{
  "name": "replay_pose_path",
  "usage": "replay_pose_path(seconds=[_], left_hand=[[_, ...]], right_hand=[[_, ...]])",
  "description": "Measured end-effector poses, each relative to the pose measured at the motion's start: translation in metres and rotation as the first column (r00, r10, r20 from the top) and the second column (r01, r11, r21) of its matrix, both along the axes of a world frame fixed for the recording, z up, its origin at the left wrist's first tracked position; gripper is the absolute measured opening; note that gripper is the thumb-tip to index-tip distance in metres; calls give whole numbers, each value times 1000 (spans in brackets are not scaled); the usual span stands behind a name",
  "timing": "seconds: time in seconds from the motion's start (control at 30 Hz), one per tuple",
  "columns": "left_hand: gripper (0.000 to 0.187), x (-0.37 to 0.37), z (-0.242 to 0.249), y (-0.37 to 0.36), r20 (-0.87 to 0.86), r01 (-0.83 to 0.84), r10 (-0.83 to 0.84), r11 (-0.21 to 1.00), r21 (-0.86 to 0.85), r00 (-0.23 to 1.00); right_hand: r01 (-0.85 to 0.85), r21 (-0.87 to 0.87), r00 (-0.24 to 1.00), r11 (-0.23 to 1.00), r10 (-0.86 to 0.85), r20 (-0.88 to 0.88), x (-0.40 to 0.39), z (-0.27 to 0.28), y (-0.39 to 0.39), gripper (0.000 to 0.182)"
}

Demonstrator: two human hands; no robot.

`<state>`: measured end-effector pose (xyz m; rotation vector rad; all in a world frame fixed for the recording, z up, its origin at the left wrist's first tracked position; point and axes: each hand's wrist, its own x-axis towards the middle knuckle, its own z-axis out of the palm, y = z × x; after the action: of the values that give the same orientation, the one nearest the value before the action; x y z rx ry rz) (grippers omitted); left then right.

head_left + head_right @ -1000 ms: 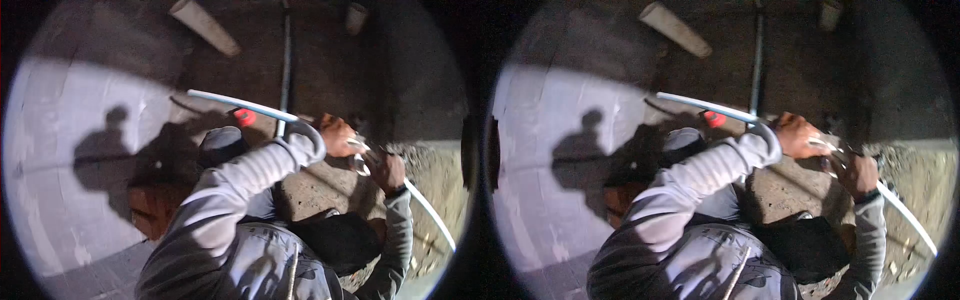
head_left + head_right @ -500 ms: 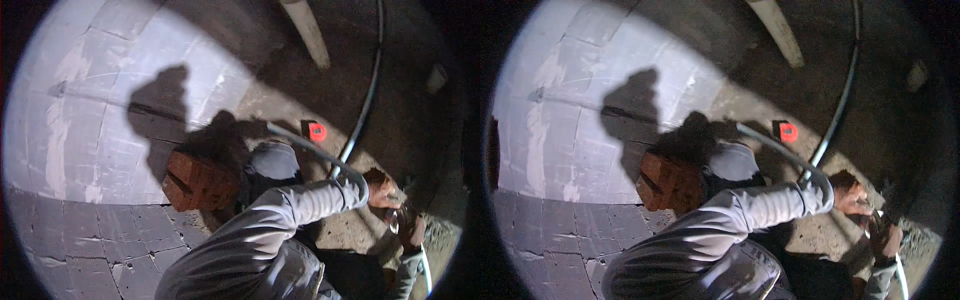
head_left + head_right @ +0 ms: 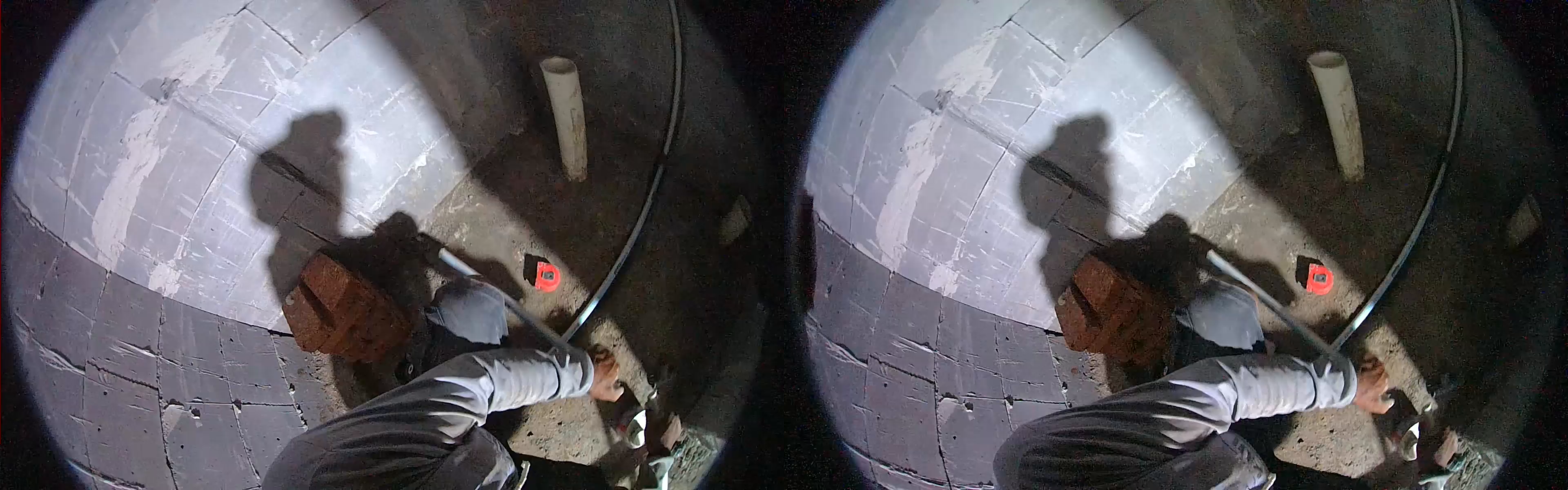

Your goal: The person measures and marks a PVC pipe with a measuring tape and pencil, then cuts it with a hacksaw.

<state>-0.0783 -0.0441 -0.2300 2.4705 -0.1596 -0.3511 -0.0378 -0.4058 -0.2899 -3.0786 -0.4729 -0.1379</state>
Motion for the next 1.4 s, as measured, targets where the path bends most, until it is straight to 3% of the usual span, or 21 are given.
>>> replay_pose_path(seconds=[0.03,0.07,0.17,0.27,0.4,0.5,0.53,0.63,0.67,0.7,0.73,0.77,0.83,0.87,0.93,0.97,1.03,1.2,1.27,1.37,1.4], left_hand=[[59,1,58,12,-306,154,-134,987,44,943],[59,0,44,15,-295,148,-126,987,55,947],[38,-1,-4,12,141,383,-402,913,141,905],[24,10,-9,12,39,554,-662,656,513,748],[23,14,-26,13,77,614,-723,633,471,687],[27,0,-56,7,-215,806,-815,423,413,538],[28,-11,-29,2,-356,788,-729,408,461,585],[28,-24,43,11,-560,901,-718,233,366,414],[27,-30,-22,-10,-446,762,-619,506,404,647],[26,-40,-75,-18,-391,676,-553,622,394,736],[25,-49,-127,-26,-331,577,-478,729,367,814],[18,-58,-154,-23,-267,546,-479,683,485,836],[8,-79,-187,-12,-131,427,-480,583,691,867],[9,-81,-192,-7,-139,426,-467,593,684,873],[12,-74,-188,1,-166,432,-437,630,645,884],[14,-71,-186,3,-167,427,-426,640,639,889],[17,-65,-183,6,-161,416,-412,661,624,897],[25,-54,-176,23,-143,368,-357,710,600,923],[28,-54,-180,27,-124,341,-335,732,591,934],[33,-55,-190,31,-59,264,-279,791,552,958],[34,-55,-191,32,-43,238,-254,817,525,966]], right_hand=[[17,-3,980,1000,-17,-200,3,30,30,58],[42,-16,920,999,-45,-389,5,67,66,57],[-85,38,929,996,93,-358,-2,79,80,53],[-227,52,915,973,231,-331,-9,65,86,50],[-371,55,874,927,369,-316,-17,57,97,45],[-507,64,815,860,502,-290,-17,62,106,41],[-575,47,780,817,565,-269,-16,67,104,40],[-773,-84,630,629,746,-216,-11,81,103,36],[-823,-162,568,544,793,-220,-8,80,104,35],[-871,-432,338,236,924,-176,2,56,88,34],[-768,-21,614,640,726,-311,-1,84,103,31],[-345,303,713,888,459,-530,-5,114,129,29],[-240,238,759,941,335,-558,-8,121,138,26],[-448,244,747,860,511,-427,-11,129,141,27],[-372,285,730,883,468,-498,-9,139,151,25],[-68,280,677,958,250,-692,-5,141,156,23],[-98,180,676,979,198,-709,-2,161,174,22],[-65,352,691,934,297,-659,1,80,125,16],[-175,264,832,949,286,-476,-7,105,144,16],[30,345,702,938,225,-675,2,54,113,20],[456,713,535,533,476,-698,-3,24,98,26]])
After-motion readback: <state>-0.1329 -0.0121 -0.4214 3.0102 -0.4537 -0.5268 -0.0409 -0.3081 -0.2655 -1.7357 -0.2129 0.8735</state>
